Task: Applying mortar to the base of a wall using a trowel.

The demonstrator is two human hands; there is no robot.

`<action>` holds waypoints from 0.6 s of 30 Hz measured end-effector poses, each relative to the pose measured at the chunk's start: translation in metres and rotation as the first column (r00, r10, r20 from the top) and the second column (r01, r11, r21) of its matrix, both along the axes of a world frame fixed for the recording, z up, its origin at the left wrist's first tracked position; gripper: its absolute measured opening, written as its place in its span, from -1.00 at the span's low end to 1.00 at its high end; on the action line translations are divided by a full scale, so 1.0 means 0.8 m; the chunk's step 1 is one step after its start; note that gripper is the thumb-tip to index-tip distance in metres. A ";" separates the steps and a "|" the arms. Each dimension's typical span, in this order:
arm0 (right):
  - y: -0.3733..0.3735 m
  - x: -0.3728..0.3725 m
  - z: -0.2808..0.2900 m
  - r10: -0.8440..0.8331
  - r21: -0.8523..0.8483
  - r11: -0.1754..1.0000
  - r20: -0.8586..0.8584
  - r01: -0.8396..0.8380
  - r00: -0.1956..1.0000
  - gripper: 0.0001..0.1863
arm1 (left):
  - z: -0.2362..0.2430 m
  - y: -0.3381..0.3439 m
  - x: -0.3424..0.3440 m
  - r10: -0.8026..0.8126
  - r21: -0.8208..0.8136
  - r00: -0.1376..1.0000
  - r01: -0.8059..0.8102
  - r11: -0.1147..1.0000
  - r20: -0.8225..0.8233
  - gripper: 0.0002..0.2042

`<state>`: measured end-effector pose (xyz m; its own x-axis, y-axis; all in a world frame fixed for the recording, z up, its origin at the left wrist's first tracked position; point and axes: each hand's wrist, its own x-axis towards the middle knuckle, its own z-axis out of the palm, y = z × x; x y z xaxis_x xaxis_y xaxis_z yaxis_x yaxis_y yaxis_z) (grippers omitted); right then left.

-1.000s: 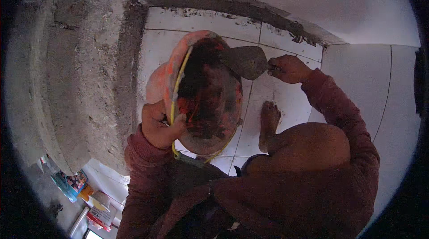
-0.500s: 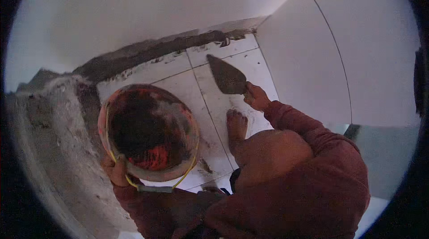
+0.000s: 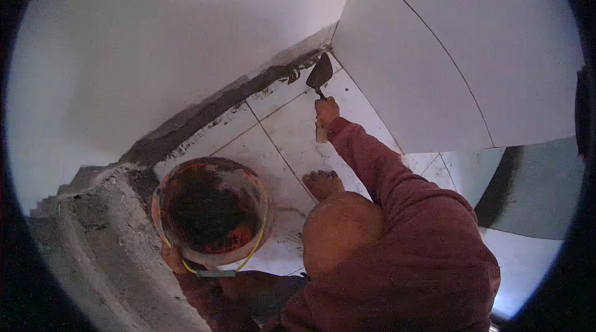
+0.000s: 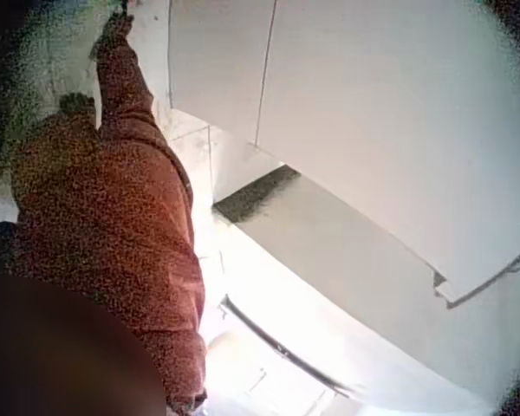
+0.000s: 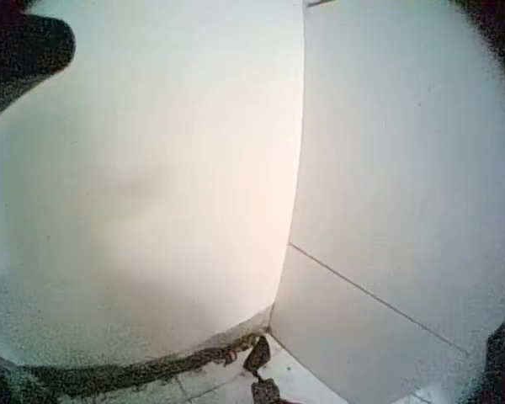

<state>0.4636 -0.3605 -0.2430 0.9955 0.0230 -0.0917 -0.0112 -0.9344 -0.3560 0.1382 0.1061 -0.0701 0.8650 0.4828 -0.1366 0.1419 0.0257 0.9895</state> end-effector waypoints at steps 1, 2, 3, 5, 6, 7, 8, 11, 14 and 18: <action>0.003 0.013 -0.017 -0.226 0.133 0.959 -0.166 0.249 0.960 -0.67 | 0.017 -0.020 0.008 -0.018 -0.088 1.000 0.019 0.996 0.017 -0.65; 0.012 0.024 -0.032 -0.230 0.144 0.956 -0.166 0.255 0.959 -0.67 | 0.026 -0.027 0.013 -0.028 -0.174 0.999 0.033 0.984 0.032 -0.64; 0.021 0.032 -0.041 -0.288 0.052 0.956 -0.025 0.289 0.957 -0.80 | 0.027 -0.023 0.015 -0.037 -0.167 0.999 0.042 0.985 0.032 -0.64; 0.036 0.042 -0.036 -0.319 -0.031 0.946 0.111 0.324 0.941 -0.94 | 0.023 -0.014 0.004 -0.012 -0.149 1.000 0.014 0.989 0.013 -0.66; 0.050 0.041 0.003 -0.117 -0.065 0.990 0.131 0.127 0.984 -0.93 | 0.024 -0.011 -0.004 0.001 -0.139 1.000 0.000 0.990 0.007 -0.66; 0.053 0.043 0.031 0.076 -0.106 0.992 0.150 -0.061 0.986 -0.93 | 0.024 -0.009 -0.006 -0.001 -0.132 1.000 0.001 0.991 0.001 -0.66; 0.049 0.054 0.039 0.063 -0.107 0.993 0.150 -0.048 0.987 -0.93 | 0.023 -0.008 -0.001 -0.016 -0.128 1.000 0.015 0.992 -0.004 -0.66; 0.071 0.072 0.054 0.167 -0.193 0.969 0.046 -0.155 0.985 -0.85 | 0.020 -0.002 0.000 -0.034 -0.111 0.999 0.030 0.993 -0.035 -0.67; 0.093 0.055 0.059 0.140 -0.190 0.975 0.110 -0.117 0.984 -0.89 | 0.020 0.004 -0.004 -0.045 -0.095 0.997 0.040 0.995 -0.054 -0.67; 0.075 0.009 -0.015 -0.108 0.699 0.715 0.134 -0.017 0.985 -0.84 | 0.018 0.009 -0.004 -0.054 -0.080 0.996 0.049 0.996 -0.068 -0.68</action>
<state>0.4706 -0.3002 -0.2546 0.9960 -0.0275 0.0847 0.0654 -0.4207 -0.9048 0.1352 0.1130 -0.0559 0.8755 0.4232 -0.2330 0.2137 0.0932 0.9724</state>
